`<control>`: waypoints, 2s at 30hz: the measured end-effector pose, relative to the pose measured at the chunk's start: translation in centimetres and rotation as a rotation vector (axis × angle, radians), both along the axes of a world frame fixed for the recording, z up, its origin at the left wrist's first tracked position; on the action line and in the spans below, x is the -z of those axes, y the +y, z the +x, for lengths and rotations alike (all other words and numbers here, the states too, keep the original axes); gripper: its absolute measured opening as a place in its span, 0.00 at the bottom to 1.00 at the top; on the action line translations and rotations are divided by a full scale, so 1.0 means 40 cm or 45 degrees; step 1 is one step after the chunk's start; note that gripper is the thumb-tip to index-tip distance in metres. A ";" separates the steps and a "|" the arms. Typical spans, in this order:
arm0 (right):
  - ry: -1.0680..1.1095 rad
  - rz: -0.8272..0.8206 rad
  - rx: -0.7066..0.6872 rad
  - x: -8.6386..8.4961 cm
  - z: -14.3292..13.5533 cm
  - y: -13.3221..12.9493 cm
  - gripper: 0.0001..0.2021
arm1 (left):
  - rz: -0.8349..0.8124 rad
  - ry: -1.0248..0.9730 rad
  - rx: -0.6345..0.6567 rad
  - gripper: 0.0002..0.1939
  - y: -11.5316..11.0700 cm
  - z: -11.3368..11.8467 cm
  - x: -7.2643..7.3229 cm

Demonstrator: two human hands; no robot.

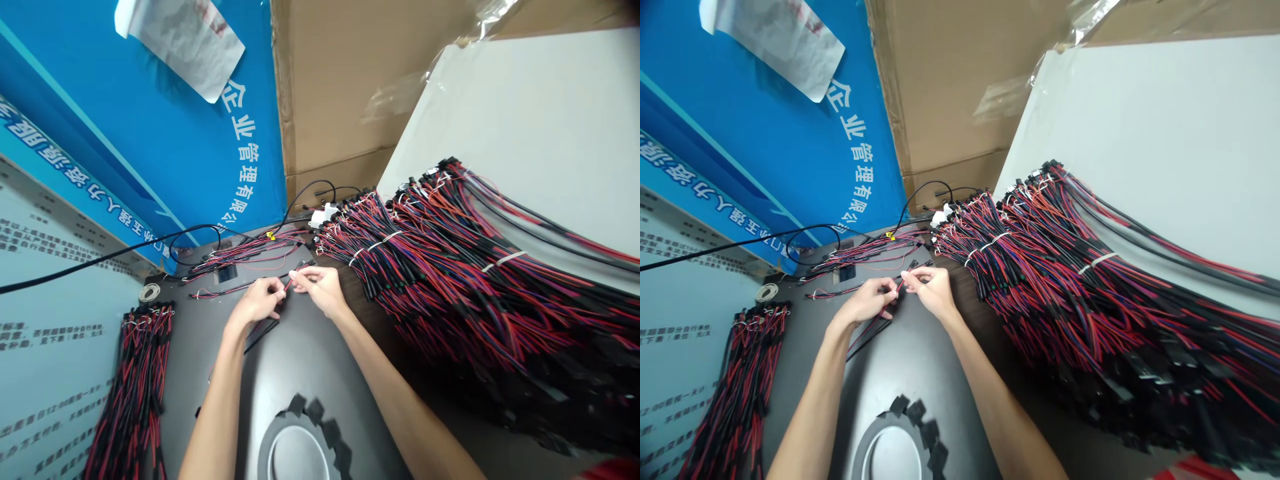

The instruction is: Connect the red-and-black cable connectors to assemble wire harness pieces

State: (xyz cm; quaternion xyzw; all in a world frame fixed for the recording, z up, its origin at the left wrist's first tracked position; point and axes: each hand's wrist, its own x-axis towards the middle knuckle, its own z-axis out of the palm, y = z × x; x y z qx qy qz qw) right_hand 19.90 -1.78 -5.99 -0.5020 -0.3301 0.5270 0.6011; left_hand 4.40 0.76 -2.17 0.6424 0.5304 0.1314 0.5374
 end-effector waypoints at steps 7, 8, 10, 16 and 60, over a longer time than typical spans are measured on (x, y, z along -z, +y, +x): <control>0.016 -0.098 0.067 0.002 0.027 0.000 0.22 | -0.170 -0.291 0.158 0.08 -0.003 0.029 0.033; 0.023 -0.124 0.072 0.005 0.027 0.000 0.21 | -0.161 -0.277 0.162 0.07 -0.002 0.030 0.037; 0.047 -0.180 0.082 0.011 0.025 0.001 0.20 | -0.145 -0.251 0.166 0.05 0.001 0.031 0.041; 0.077 -0.309 0.125 0.005 0.018 0.004 0.15 | -0.043 -0.084 0.155 0.03 0.002 0.027 0.022; -0.065 -0.049 0.123 0.045 0.011 -0.013 0.18 | 0.089 -0.461 -0.243 0.08 0.012 0.028 0.082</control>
